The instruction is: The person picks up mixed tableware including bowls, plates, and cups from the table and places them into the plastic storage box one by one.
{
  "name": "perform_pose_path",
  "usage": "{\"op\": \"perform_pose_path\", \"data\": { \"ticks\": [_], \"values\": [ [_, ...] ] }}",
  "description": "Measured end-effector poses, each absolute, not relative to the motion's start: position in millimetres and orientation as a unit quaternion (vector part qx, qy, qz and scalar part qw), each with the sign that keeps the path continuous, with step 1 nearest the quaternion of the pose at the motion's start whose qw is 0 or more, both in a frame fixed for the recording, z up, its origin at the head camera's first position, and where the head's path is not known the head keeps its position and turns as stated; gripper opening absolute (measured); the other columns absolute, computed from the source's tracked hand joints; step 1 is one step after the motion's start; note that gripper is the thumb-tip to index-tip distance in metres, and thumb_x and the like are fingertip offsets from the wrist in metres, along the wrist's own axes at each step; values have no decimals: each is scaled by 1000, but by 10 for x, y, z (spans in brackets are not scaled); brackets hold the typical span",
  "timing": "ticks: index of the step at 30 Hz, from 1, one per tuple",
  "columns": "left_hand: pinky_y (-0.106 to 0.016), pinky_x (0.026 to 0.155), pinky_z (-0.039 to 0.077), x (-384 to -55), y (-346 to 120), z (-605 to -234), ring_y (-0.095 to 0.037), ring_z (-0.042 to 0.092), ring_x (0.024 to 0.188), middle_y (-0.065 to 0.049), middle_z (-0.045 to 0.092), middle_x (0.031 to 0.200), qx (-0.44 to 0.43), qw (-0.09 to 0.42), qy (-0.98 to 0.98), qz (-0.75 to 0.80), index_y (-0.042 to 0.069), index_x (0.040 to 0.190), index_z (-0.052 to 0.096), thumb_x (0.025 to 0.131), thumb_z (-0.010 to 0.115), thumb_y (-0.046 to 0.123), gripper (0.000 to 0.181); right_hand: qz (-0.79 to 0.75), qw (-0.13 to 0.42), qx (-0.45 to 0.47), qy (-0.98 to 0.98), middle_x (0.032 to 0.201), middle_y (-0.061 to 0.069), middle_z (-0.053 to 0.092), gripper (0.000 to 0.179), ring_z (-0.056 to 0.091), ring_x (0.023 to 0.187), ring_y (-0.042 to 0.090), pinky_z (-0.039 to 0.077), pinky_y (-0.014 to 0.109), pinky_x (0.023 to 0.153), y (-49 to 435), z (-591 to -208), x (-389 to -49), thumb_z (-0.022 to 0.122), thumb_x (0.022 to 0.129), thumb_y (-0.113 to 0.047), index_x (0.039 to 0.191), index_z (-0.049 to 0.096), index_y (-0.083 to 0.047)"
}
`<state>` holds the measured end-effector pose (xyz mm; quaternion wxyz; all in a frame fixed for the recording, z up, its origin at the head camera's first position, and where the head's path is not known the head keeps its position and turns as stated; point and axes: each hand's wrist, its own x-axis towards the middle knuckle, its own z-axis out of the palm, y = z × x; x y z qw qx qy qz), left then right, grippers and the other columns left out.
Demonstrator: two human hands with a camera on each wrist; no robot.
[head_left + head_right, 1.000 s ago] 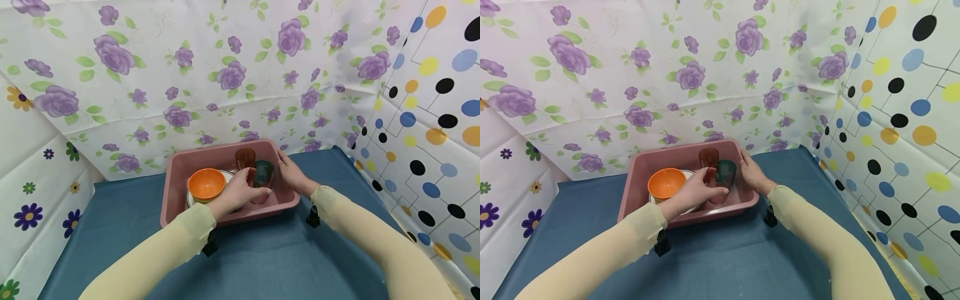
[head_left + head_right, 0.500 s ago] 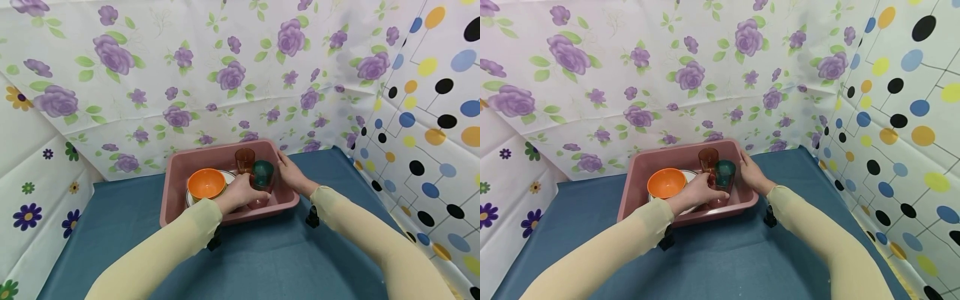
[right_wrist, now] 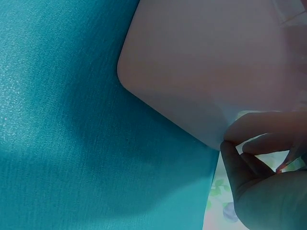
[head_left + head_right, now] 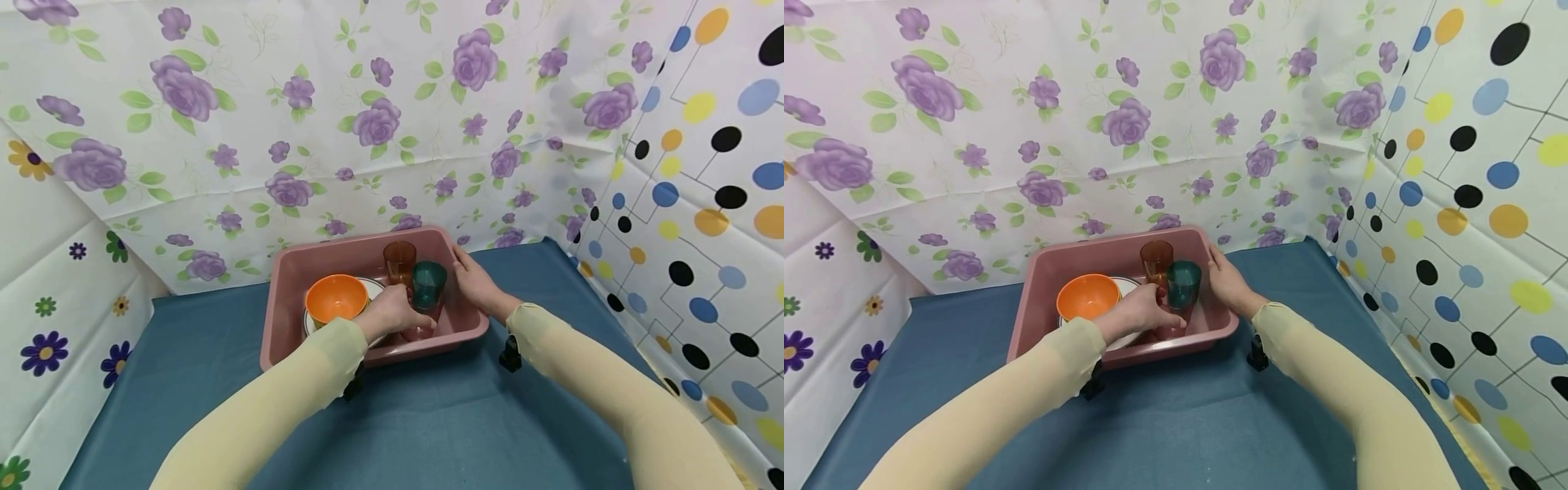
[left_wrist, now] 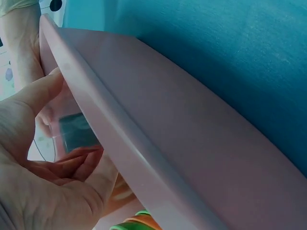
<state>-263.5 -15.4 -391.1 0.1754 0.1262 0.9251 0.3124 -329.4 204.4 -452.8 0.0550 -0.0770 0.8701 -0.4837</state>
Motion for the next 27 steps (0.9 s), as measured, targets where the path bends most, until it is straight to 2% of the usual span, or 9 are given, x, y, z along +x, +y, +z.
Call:
{"op": "perform_pose_path", "data": {
  "ticks": [5,16,27],
  "values": [
    [-40,92,56,-2645,-141,-3932,-23,62,96,-11,67,116,126,176,930,296,-2,134,59,81,88,39,73,-483,57,-78,870,171,7,4,57,8,156,31,15,55,122,2050,-4533,-3292,26,115,-27,166,5,-16],
    [-42,98,52,-2659,-123,-3944,-23,61,96,-8,69,109,162,189,920,304,-2,129,63,81,89,28,61,-486,57,-79,868,171,7,4,57,8,156,31,16,55,122,2046,-4522,-3281,26,115,-28,166,5,-15],
    [-41,97,52,-2665,-110,-3934,-22,60,92,-4,69,99,164,210,915,302,-1,120,68,81,89,23,50,-486,55,-76,869,171,7,5,57,8,156,30,15,55,122,2037,-4509,-3275,27,115,-27,166,5,-16]
  ]
}}
